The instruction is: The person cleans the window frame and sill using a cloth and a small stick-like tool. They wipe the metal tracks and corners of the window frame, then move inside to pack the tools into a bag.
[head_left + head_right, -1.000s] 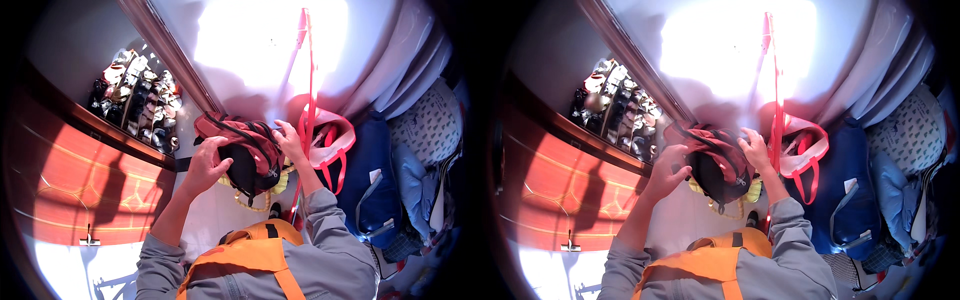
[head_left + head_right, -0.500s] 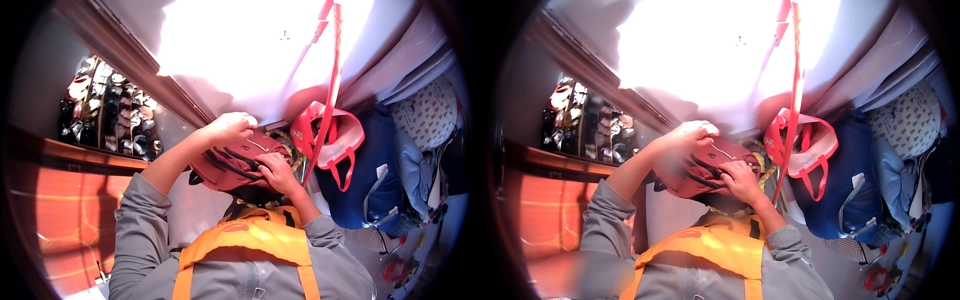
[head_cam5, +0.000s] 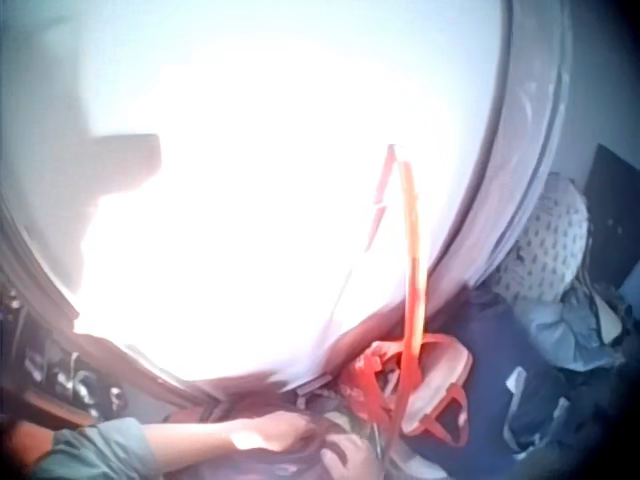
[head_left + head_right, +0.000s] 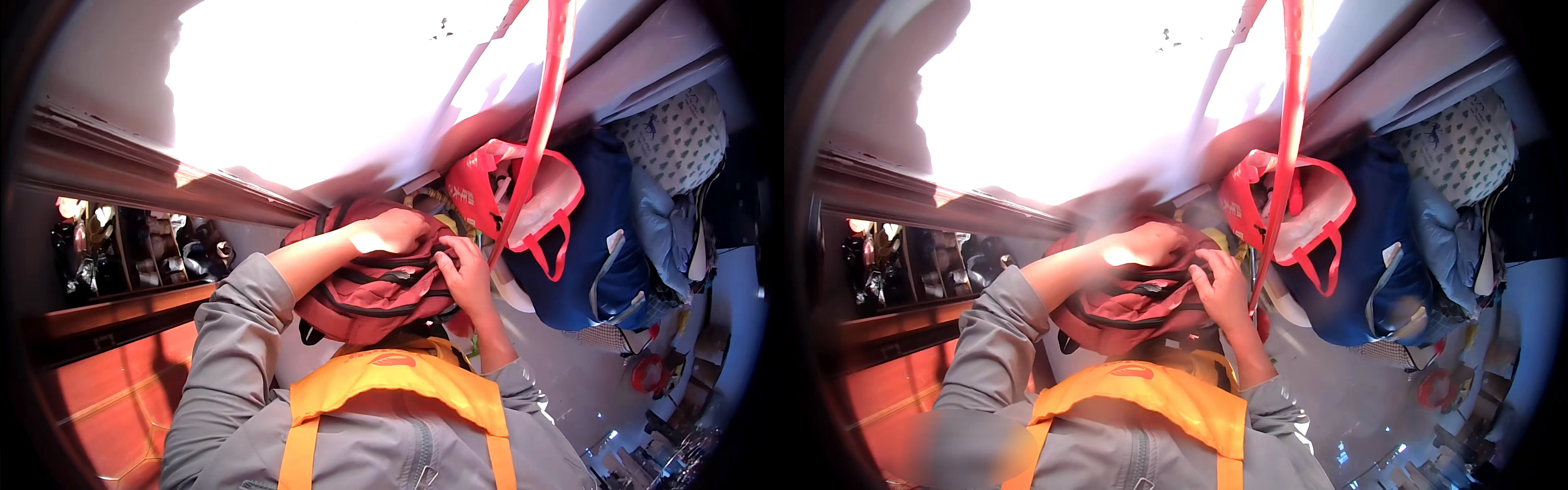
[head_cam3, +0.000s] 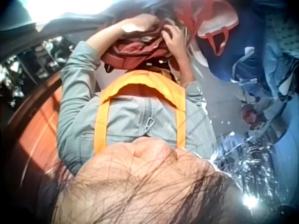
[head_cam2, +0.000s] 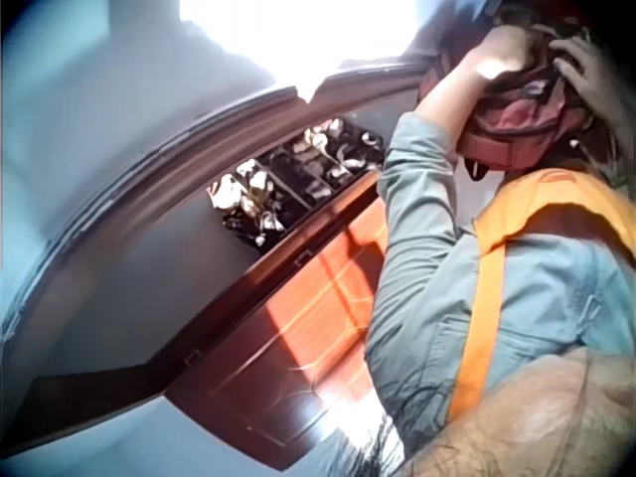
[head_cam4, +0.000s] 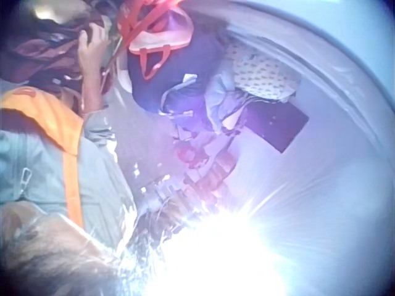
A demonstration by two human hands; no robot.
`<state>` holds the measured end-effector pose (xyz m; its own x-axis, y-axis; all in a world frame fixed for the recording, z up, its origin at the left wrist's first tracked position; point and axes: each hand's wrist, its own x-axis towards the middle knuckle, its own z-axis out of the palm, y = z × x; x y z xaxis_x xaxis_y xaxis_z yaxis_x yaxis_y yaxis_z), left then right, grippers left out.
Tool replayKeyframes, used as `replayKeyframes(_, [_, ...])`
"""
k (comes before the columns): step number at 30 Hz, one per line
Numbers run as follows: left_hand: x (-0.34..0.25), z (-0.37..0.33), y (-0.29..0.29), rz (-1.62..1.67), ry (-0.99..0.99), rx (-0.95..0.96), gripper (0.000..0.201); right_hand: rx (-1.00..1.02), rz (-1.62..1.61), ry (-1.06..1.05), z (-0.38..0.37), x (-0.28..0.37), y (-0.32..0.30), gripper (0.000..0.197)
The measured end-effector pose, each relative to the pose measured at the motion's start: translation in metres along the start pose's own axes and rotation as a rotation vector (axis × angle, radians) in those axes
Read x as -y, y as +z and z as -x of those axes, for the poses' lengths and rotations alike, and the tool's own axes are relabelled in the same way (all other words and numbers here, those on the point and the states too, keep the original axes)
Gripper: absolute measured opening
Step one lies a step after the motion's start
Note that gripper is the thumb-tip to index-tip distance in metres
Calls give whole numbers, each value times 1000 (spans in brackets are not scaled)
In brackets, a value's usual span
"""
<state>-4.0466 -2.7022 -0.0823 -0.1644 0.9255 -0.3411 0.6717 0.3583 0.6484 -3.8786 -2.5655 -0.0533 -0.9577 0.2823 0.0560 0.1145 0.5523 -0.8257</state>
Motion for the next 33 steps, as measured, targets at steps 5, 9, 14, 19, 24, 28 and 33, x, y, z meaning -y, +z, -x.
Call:
replayKeyframes(5, [-9, 1, -9, 140, -19, -92, 19, 109, 127, 27, -27, -19, 16, 36])
replayKeyframes(9, [-1, 10, -14, 5, 128, -171, 23, 258, -16, 187, -43, -20, 20, 38])
replayKeyframes(14, [-4, 25, -35, -543, 408, -193, 16, 278, -211, 326, -50, -29, 35, 34])
replayKeyframes(19, [-1, 31, -43, -845, 499, -106, 8, 194, -583, 423, -44, -47, 40, 18])
replayKeyframes(24, [42, 62, -41, -979, 398, -62, 8, 173, -837, 467, -33, -42, 14, 11])
replayKeyframes(28, [34, 66, -40, -976, 272, 4, 9, 178, -856, 466, -26, -40, 11, 10])
replayKeyframes(33, [-7, 45, -29, -449, 206, -115, 16, 169, -871, 451, -23, -46, 15, 10])
